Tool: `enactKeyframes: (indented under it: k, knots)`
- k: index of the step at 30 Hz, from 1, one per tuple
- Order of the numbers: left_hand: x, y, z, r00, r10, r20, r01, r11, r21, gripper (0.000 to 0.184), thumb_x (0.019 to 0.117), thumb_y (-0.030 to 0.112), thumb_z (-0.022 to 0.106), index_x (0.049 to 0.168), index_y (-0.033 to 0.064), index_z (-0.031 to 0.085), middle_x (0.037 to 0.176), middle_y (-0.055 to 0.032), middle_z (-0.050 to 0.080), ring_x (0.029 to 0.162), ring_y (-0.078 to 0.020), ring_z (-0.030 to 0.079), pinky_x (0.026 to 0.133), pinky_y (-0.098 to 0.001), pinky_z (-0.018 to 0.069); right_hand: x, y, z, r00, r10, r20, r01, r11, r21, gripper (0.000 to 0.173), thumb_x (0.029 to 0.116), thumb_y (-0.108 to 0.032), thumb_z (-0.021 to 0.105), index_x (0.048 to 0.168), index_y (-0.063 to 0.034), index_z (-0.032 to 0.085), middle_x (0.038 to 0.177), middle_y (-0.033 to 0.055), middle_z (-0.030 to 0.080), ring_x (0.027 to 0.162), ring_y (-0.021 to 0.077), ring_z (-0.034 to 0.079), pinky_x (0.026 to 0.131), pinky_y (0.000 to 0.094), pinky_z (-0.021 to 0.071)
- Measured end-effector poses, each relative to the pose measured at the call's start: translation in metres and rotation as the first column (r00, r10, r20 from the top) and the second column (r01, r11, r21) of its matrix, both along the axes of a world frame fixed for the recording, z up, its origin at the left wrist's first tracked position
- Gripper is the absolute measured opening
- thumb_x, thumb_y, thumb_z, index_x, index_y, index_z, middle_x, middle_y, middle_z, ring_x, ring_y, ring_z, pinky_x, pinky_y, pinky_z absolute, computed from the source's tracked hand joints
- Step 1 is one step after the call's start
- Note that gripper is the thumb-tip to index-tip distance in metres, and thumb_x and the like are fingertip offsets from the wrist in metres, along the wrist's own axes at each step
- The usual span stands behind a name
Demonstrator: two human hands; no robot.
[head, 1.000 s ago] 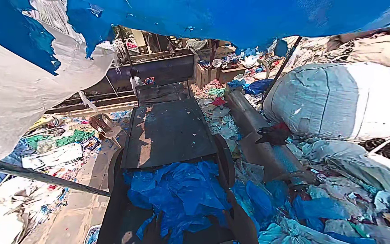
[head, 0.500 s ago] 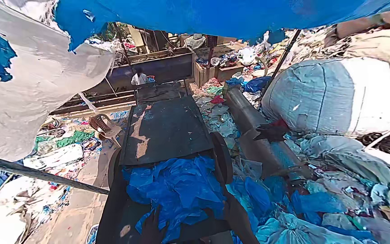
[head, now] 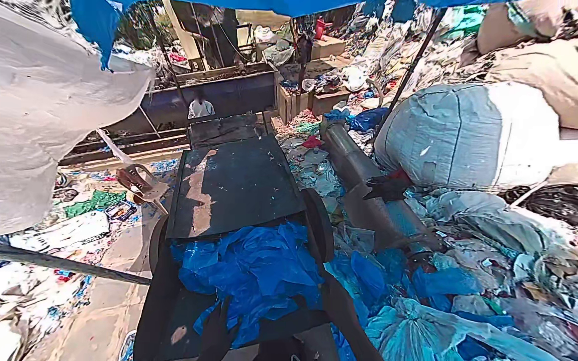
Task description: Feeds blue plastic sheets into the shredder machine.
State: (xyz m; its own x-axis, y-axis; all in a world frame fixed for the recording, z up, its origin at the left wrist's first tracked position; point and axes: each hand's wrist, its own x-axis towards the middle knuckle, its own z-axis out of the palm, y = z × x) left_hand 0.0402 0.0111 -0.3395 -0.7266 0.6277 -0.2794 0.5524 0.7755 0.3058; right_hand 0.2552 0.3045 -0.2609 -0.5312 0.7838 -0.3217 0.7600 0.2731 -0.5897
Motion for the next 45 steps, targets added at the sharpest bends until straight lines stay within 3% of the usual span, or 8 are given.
enactKeyframes:
  k: [9, 11, 14, 16, 19, 34, 40, 45]
  knots:
    - [0.001, -0.001, 0.001, 1.000, 0.003, -0.011, -0.002, 1.000, 0.014, 0.084, 0.0953, 0.056, 0.061, 0.162, 0.0142, 0.031, 0.158, -0.0207, 0.045, 0.144, -0.0367, 0.045, 0.121, -0.0557, 0.0286, 0.000, 0.002, -0.009, 0.999, -0.018, -0.034, 0.018, 1.000, 0.002, 0.047, 0.1036, -0.032, 0.060, 0.147, -0.0133, 0.055, 0.125, 0.0138, 0.068, 0.110, 0.0297, 0.067, 0.098, 0.0499, 0.0519]
    - [0.008, -0.003, -0.010, 0.983, 0.048, -0.175, -0.017, 0.985, 0.172, 0.079, 0.0904, 0.058, 0.062, 0.153, 0.0111, 0.049, 0.145, -0.0228, 0.058, 0.133, -0.0384, 0.056, 0.115, -0.0567, 0.0367, 0.000, 0.002, -0.011, 0.999, -0.031, -0.031, 0.031, 1.000, -0.003, 0.047, 0.1030, -0.033, 0.061, 0.145, -0.0123, 0.056, 0.126, 0.0131, 0.068, 0.109, 0.0287, 0.067, 0.097, 0.0495, 0.0524]
    - [0.010, 0.014, 0.078, 0.980, 0.019, 0.198, 0.037, 0.960, -0.279, 0.078, 0.1057, 0.051, 0.045, 0.166, 0.0171, 0.011, 0.169, -0.0168, 0.022, 0.157, -0.0325, 0.024, 0.127, -0.0504, 0.0189, -0.002, -0.001, -0.008, 0.999, -0.035, -0.036, 0.035, 0.999, 0.011, 0.047, 0.1022, -0.032, 0.062, 0.142, -0.0077, 0.058, 0.123, 0.0153, 0.068, 0.105, 0.0298, 0.068, 0.094, 0.0495, 0.0533]
    - [0.005, -0.005, -0.015, 0.979, 0.023, -0.201, -0.011, 0.998, 0.059, 0.077, 0.0930, 0.061, 0.056, 0.155, 0.0162, 0.047, 0.147, -0.0186, 0.057, 0.136, -0.0342, 0.055, 0.116, -0.0548, 0.0369, -0.002, 0.000, -0.010, 0.999, -0.037, -0.034, 0.038, 0.999, 0.028, 0.046, 0.1012, -0.032, 0.063, 0.140, -0.0069, 0.059, 0.119, 0.0161, 0.069, 0.102, 0.0308, 0.069, 0.092, 0.0504, 0.0537]
    - [-0.013, -0.011, -0.068, 0.982, 0.010, -0.187, -0.005, 1.000, 0.030, 0.085, 0.0888, 0.067, 0.058, 0.160, 0.0252, 0.038, 0.153, -0.0126, 0.053, 0.139, -0.0303, 0.052, 0.117, -0.0547, 0.0355, -0.002, 0.002, -0.014, 0.999, -0.032, -0.014, 0.033, 0.999, 0.033, 0.047, 0.1008, -0.034, 0.064, 0.139, -0.0067, 0.059, 0.117, 0.0155, 0.070, 0.103, 0.0306, 0.068, 0.092, 0.0503, 0.0541]
    - [-0.015, -0.009, -0.061, 0.996, 0.034, -0.088, -0.036, 0.999, -0.027, 0.085, 0.0896, 0.068, 0.054, 0.162, 0.0308, 0.031, 0.159, -0.0085, 0.045, 0.145, -0.0277, 0.044, 0.120, -0.0530, 0.0307, -0.003, -0.003, -0.013, 0.999, -0.021, -0.034, 0.024, 0.997, 0.069, 0.045, 0.1002, -0.032, 0.066, 0.134, -0.0031, 0.062, 0.114, 0.0178, 0.070, 0.102, 0.0332, 0.068, 0.092, 0.0541, 0.0530]
    - [-0.007, -0.003, -0.009, 0.998, 0.049, 0.036, -0.048, 0.998, -0.045, 0.082, 0.0933, 0.060, 0.058, 0.163, 0.0270, 0.029, 0.162, -0.0118, 0.041, 0.148, -0.0303, 0.040, 0.122, -0.0512, 0.0268, -0.002, -0.010, -0.012, 0.997, 0.005, -0.071, 0.010, 0.980, 0.198, 0.080, 0.0980, -0.028, 0.067, 0.163, -0.0086, 0.025, 0.137, 0.0259, 0.060, 0.112, 0.0422, 0.066, 0.093, 0.0592, 0.0536]
    - [-0.008, -0.007, -0.023, 0.999, 0.027, -0.036, -0.027, 1.000, 0.009, 0.082, 0.0933, 0.061, 0.057, 0.162, 0.0237, 0.033, 0.159, -0.0133, 0.045, 0.145, -0.0296, 0.044, 0.121, -0.0510, 0.0285, -0.002, -0.010, -0.016, 0.994, 0.088, -0.071, -0.066, 0.961, 0.269, 0.073, 0.0986, -0.027, 0.066, 0.162, -0.0146, 0.032, 0.131, 0.0228, 0.064, 0.106, 0.0410, 0.068, 0.088, 0.0584, 0.0550]
